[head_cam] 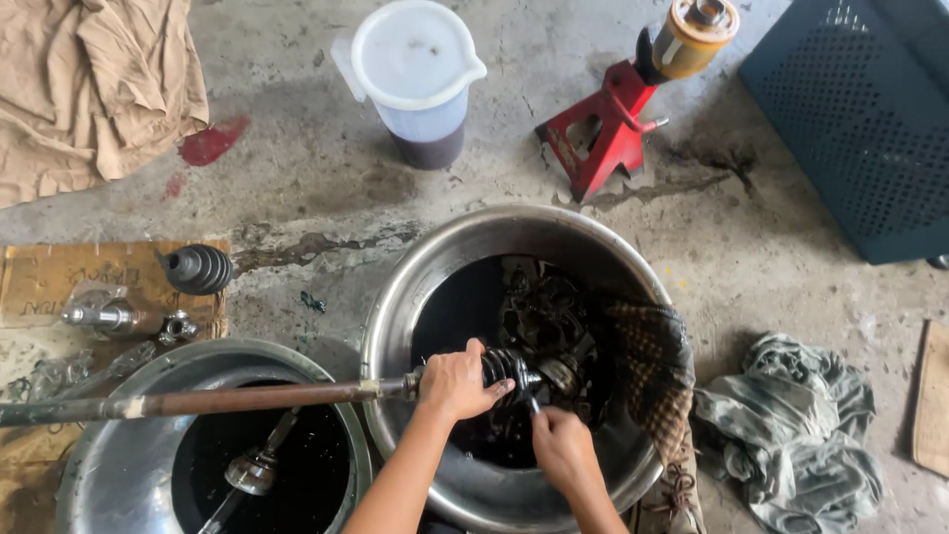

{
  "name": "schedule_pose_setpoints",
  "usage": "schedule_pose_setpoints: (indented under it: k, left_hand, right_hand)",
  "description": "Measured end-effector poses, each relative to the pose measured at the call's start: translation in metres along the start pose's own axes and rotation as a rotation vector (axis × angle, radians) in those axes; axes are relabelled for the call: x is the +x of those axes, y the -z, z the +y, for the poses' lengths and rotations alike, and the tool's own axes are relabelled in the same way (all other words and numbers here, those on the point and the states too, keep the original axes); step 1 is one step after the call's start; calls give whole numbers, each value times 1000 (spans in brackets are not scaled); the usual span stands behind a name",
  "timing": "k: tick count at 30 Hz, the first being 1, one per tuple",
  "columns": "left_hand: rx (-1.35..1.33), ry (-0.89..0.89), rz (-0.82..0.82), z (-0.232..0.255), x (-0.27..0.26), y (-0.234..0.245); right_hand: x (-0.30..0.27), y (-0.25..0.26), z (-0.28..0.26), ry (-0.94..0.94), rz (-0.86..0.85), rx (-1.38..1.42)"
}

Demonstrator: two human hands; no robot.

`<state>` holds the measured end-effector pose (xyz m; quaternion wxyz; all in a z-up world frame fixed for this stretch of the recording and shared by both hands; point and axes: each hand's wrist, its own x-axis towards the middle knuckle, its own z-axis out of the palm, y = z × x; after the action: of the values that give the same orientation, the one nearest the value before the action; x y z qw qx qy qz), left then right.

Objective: Cleaning and disassembling a CV joint axle in a basin of motor oil.

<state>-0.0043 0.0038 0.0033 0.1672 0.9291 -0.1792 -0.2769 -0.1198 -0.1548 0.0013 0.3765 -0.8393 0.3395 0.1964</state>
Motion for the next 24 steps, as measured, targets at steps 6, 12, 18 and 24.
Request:
schedule_pose_setpoints:
  k: [6, 12, 18, 24]
  left_hand:
    - [50, 79, -155, 8, 8, 15]
    - [45, -14, -80, 1, 2, -3]
    - [67, 112, -137, 26, 2, 28]
    - [154, 15, -191, 8, 13, 1]
  right_hand:
    - [20, -14, 16, -6, -44, 122]
    - [-7, -15, 26, -139, -104, 104]
    - [9, -16, 18, -130, -50, 81]
    - [-10, -9, 23, -206, -144, 149]
